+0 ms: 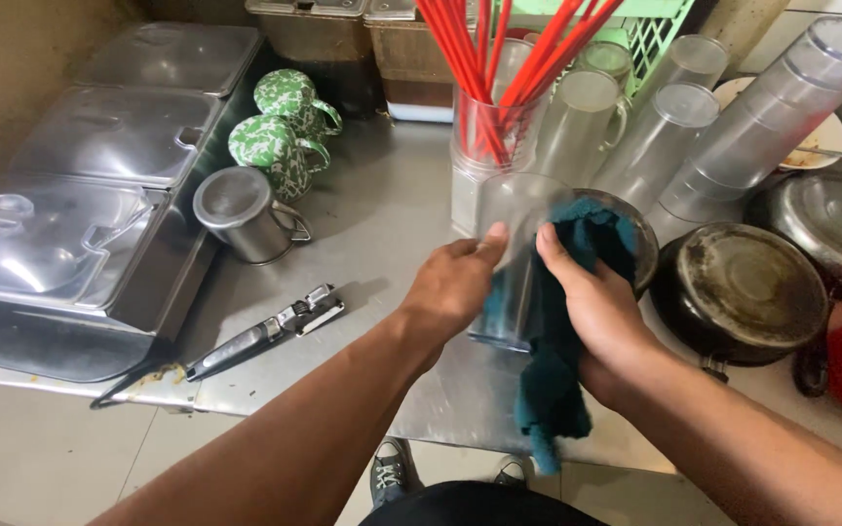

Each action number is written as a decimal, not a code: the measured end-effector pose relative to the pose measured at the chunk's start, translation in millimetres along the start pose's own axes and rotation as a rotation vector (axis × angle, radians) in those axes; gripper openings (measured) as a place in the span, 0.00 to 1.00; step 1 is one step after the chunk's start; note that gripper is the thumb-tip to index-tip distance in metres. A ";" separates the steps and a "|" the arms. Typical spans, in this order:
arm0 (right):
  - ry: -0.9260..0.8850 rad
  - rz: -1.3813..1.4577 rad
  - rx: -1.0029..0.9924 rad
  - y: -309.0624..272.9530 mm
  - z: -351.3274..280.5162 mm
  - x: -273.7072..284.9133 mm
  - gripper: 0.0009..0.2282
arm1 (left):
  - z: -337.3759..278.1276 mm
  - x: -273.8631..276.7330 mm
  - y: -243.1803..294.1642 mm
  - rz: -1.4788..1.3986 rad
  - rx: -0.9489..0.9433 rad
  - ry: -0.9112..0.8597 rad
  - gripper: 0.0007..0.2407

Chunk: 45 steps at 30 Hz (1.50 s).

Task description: Wiping and cleaning plastic cups or glasses with a blue cloth at a coffee shop counter.

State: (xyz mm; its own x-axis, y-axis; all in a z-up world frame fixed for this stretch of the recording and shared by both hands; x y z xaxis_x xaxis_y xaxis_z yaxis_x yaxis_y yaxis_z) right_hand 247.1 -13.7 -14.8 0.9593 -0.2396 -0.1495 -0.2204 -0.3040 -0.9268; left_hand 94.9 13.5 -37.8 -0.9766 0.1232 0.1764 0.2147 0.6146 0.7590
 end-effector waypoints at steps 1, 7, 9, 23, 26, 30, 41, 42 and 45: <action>0.006 0.001 0.000 -0.7 -0.9 -3.3 0.18 | 2.7 2.2 -1.6 0.003 0.000 -0.005 0.33; -0.092 0.106 -0.045 1.8 0.7 -32.1 0.18 | -11.6 25.7 6.0 -0.096 0.033 -0.007 0.30; -0.092 0.176 -0.175 1.1 -2.6 -48.9 0.20 | -12.0 36.6 7.7 -0.077 0.002 -0.008 0.29; 0.002 0.100 -0.109 11.0 -4.9 -97.4 0.17 | 25.7 85.9 -10.7 -0.081 -0.055 -0.070 0.36; 0.022 0.051 -0.079 13.0 -6.5 -99.3 0.18 | 39.7 88.9 -23.5 -0.137 0.001 -0.138 0.35; 0.007 0.031 -0.044 10.9 -6.0 -94.8 0.20 | 27.6 93.1 -17.6 -0.184 0.053 -0.151 0.33; 0.093 -0.096 -0.013 5.2 -19.0 -100.8 0.22 | 39.9 78.3 -28.7 -0.176 -0.009 -0.174 0.33; 0.098 -0.152 -0.004 1.2 -21.4 -102.0 0.22 | 48.9 75.5 -32.5 -0.197 -0.035 -0.146 0.33; 0.140 -0.194 0.048 3.8 -20.7 -97.3 0.21 | 8.7 79.3 -8.8 -0.132 -0.003 -0.098 0.34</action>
Point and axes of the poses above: each hand's wrist, its own z-axis towards the middle knuckle, its own x-axis out of the back of the hand, y = z × x, the point moved 3 cm from there along z, towards the middle knuckle, and after that the axes turned 10 degrees about x, right-handed, at the moved point
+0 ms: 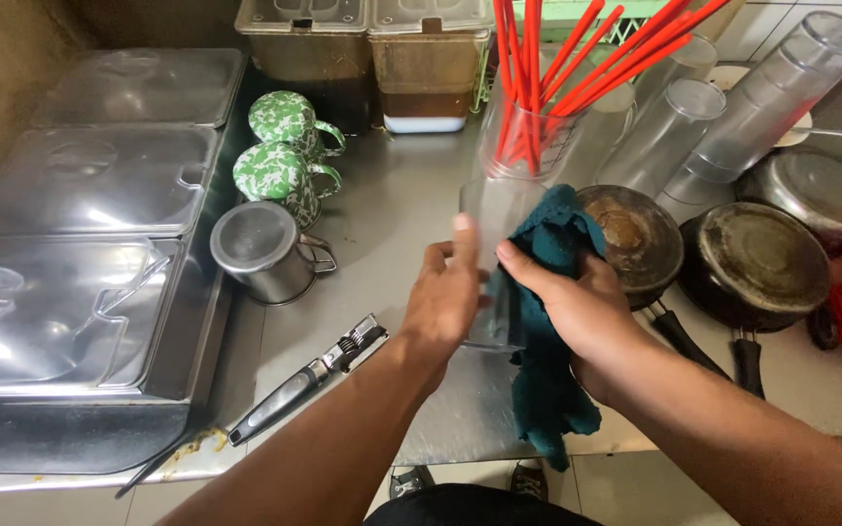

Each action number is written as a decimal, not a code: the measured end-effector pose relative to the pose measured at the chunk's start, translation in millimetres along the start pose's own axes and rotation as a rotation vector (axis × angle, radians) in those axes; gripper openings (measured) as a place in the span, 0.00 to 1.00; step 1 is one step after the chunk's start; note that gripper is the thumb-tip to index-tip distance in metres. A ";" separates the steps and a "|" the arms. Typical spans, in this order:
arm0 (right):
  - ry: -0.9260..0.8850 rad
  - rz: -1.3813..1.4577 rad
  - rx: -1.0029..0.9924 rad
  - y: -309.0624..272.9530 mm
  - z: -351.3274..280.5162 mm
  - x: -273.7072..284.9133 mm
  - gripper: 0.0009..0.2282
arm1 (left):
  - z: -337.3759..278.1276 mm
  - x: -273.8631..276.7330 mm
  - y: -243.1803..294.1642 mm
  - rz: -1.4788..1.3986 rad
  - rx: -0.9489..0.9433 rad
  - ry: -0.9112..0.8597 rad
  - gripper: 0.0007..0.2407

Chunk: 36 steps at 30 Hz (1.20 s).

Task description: Wiping and cleaning plastic cups or glasses with a blue cloth at a coffee shop counter.

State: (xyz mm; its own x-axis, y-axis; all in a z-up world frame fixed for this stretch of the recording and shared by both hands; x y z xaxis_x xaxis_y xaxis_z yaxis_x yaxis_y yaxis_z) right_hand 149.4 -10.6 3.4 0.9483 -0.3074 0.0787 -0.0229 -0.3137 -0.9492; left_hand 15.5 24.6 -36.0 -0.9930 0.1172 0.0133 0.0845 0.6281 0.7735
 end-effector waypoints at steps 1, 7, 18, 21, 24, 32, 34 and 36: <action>0.000 0.000 -0.001 3.4 1.2 2.4 0.21 | -1.1 -0.9 1.0 0.000 0.001 0.000 0.34; -0.060 0.125 -0.037 6.9 -7.0 10.1 0.17 | 8.4 -2.7 -9.9 0.052 -0.033 -0.048 0.37; -0.113 -0.060 0.020 17.4 7.7 28.2 0.19 | -19.9 -22.2 -1.8 -0.046 0.038 -0.045 0.36; -0.123 -0.054 -0.002 21.7 8.7 33.8 0.18 | -23.3 -25.5 0.7 0.056 0.089 0.035 0.38; -0.162 0.042 0.053 33.7 16.3 46.0 0.18 | -4.4 -20.4 -15.1 0.071 0.078 0.006 0.38; -0.256 0.016 0.040 28.6 22.4 67.2 0.17 | -14.3 -44.8 -22.0 -0.020 0.166 -0.079 0.37; -0.269 0.026 0.021 31.7 23.7 70.1 0.17 | -15.0 -48.2 -26.0 -0.044 0.179 -0.094 0.37; -0.266 -0.093 0.022 33.9 27.7 77.2 0.16 | -15.7 -52.2 -24.6 0.012 0.171 -0.053 0.38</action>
Point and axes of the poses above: each hand's wrist, its own z-axis towards the middle knuckle, its own x-axis out of the back of the hand, y = z × x, the point moved 3 cm from there along z, towards the middle knuckle, and after that the axes turned 10 degrees about x, right-handed, at the moved point
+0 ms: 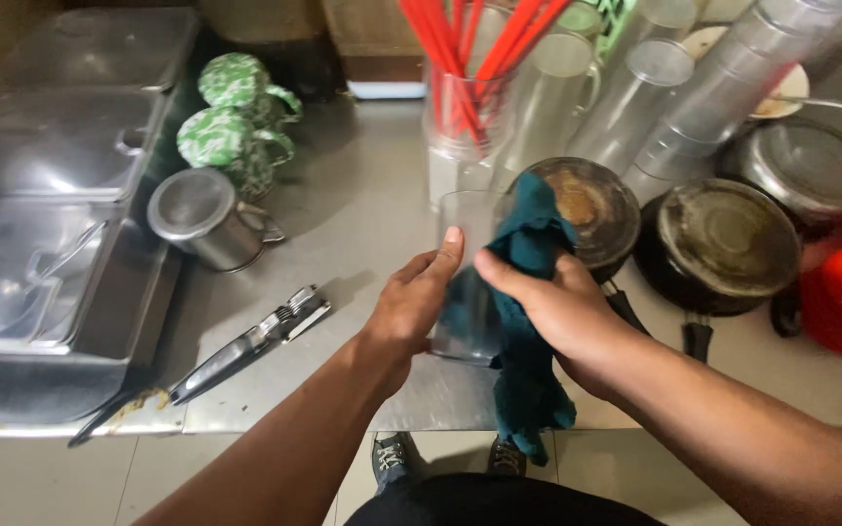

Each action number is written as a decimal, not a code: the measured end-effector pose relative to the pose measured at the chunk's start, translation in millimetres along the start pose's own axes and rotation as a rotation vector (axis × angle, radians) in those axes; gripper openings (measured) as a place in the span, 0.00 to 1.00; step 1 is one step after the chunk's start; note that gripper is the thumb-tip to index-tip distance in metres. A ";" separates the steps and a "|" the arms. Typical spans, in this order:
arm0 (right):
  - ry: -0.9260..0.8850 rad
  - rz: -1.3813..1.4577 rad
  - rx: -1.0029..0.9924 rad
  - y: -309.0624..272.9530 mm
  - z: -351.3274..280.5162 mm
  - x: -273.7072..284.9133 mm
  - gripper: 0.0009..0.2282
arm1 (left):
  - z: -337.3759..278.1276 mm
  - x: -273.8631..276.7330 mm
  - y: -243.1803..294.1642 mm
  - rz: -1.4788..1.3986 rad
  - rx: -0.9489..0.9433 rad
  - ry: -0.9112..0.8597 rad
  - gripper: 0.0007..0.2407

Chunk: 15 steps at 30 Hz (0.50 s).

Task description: Wiping and cleaning plastic cups or glasses with a blue cloth at a coffee shop counter.

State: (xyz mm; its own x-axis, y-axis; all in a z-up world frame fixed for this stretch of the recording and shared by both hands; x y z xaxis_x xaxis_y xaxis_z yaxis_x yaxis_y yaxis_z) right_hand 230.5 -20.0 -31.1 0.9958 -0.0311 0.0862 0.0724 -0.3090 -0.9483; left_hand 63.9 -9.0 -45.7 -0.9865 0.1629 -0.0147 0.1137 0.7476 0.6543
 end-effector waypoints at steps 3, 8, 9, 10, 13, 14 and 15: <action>-0.027 0.024 0.087 -2.3 0.7 4.6 0.16 | -0.8 -9.6 4.3 0.026 0.008 0.027 0.40; -0.069 0.017 0.017 8.7 6.9 22.9 0.17 | 9.3 -13.3 -3.7 0.007 0.029 0.027 0.42; -0.091 0.002 0.028 5.8 7.1 26.3 0.17 | 9.1 -14.8 -3.3 0.014 0.036 0.043 0.42; -0.084 0.006 0.035 -1.9 6.3 27.6 0.17 | 11.3 -16.6 -1.0 0.021 0.028 0.041 0.42; -0.060 0.086 -0.114 -7.1 1.2 32.2 0.17 | 15.9 -23.1 -1.8 0.047 0.058 0.014 0.42; -0.093 0.104 -0.109 -5.0 1.8 33.6 0.17 | 16.5 -26.4 -2.3 0.029 0.055 -0.040 0.42; -0.125 0.121 -0.104 -2.7 2.1 34.4 0.17 | 16.9 -29.1 -3.0 0.011 0.053 -0.093 0.42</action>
Point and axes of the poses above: each hand's wrist, its own z-axis towards the middle knuckle, its own x-axis out of the back of the hand, y = z × x, the point moved 3 cm from there along z, towards the middle knuckle, and after that the axes turned 10 degrees about x, right-handed, at the moved point
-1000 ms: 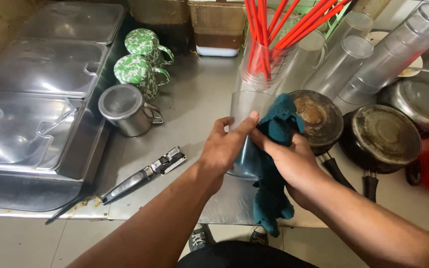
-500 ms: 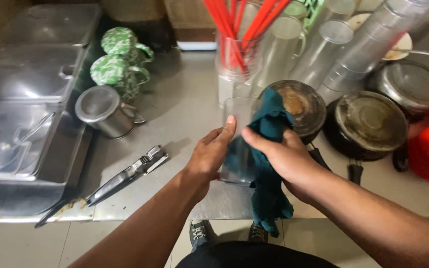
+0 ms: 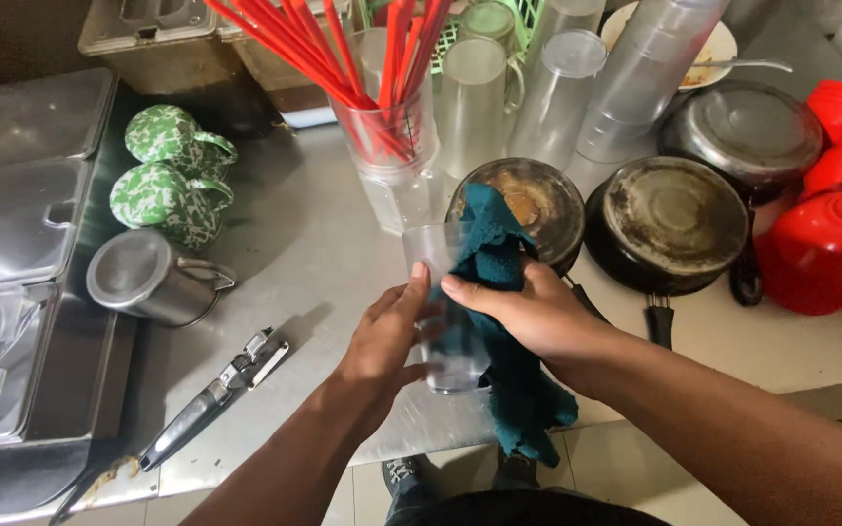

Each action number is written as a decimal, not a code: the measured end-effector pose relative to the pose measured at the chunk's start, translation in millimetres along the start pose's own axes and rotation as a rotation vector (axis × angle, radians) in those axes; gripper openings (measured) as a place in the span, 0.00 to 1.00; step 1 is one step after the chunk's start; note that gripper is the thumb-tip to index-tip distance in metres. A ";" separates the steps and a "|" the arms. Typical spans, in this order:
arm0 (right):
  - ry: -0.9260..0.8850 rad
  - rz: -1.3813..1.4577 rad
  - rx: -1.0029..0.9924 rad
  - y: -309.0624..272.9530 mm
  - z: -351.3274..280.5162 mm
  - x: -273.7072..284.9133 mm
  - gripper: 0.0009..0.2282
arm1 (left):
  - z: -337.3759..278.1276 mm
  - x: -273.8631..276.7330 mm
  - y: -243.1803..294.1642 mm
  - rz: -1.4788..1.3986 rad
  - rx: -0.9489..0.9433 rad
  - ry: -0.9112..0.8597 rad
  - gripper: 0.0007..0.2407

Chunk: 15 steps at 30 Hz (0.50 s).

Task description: Wiping and cleaning plastic cups or glasses with a blue cloth at a coffee shop counter.

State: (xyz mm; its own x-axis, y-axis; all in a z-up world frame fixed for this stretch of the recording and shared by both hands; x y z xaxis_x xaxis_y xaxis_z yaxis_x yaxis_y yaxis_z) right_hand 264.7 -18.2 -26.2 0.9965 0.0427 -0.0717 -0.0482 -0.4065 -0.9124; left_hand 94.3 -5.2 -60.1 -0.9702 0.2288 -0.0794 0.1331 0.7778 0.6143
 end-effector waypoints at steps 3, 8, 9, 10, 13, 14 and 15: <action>0.009 0.027 -0.004 -3.6 -2.7 0.5 0.16 | -4.4 -7.1 0.9 -0.008 0.004 -0.003 0.41; 0.045 -0.078 0.152 14.3 7.6 10.5 0.14 | -2.2 -9.6 -4.5 0.050 -0.048 0.137 0.40; 0.066 -0.061 0.192 17.6 12.4 11.9 0.13 | -2.1 -8.7 -4.3 0.049 -0.076 0.195 0.40; 0.057 -0.064 0.197 13.6 11.4 11.5 0.13 | -3.8 -8.2 -2.7 0.042 -0.081 0.202 0.40; 0.070 -0.078 0.185 5.3 6.7 10.4 0.13 | -6.9 -8.4 -3.9 -0.028 -0.077 0.209 0.39; 0.019 -0.033 0.153 4.3 5.1 7.1 0.14 | -6.5 -9.7 -6.0 -0.044 -0.070 0.185 0.38; -0.034 0.010 0.124 1.5 5.1 3.3 0.15 | -5.6 -10.2 -6.2 -0.063 -0.069 0.162 0.37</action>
State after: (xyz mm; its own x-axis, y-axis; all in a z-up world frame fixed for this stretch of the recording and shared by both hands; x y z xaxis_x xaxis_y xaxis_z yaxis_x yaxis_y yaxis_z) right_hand 267.6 -14.0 -29.9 0.9932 0.0707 -0.0922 -0.0678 -0.2911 -0.9543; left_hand 102.2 -15.6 -58.7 -0.9968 0.0795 0.0042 0.0621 0.7442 0.6650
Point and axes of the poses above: each hand's wrist, its own z-axis towards the middle knuckle, its own x-axis out of the back of the hand, y = z × x, the point moved 3 cm from there along z, towards the middle knuckle, and after that the axes turned 10 degrees about x, right-handed, at the moved point
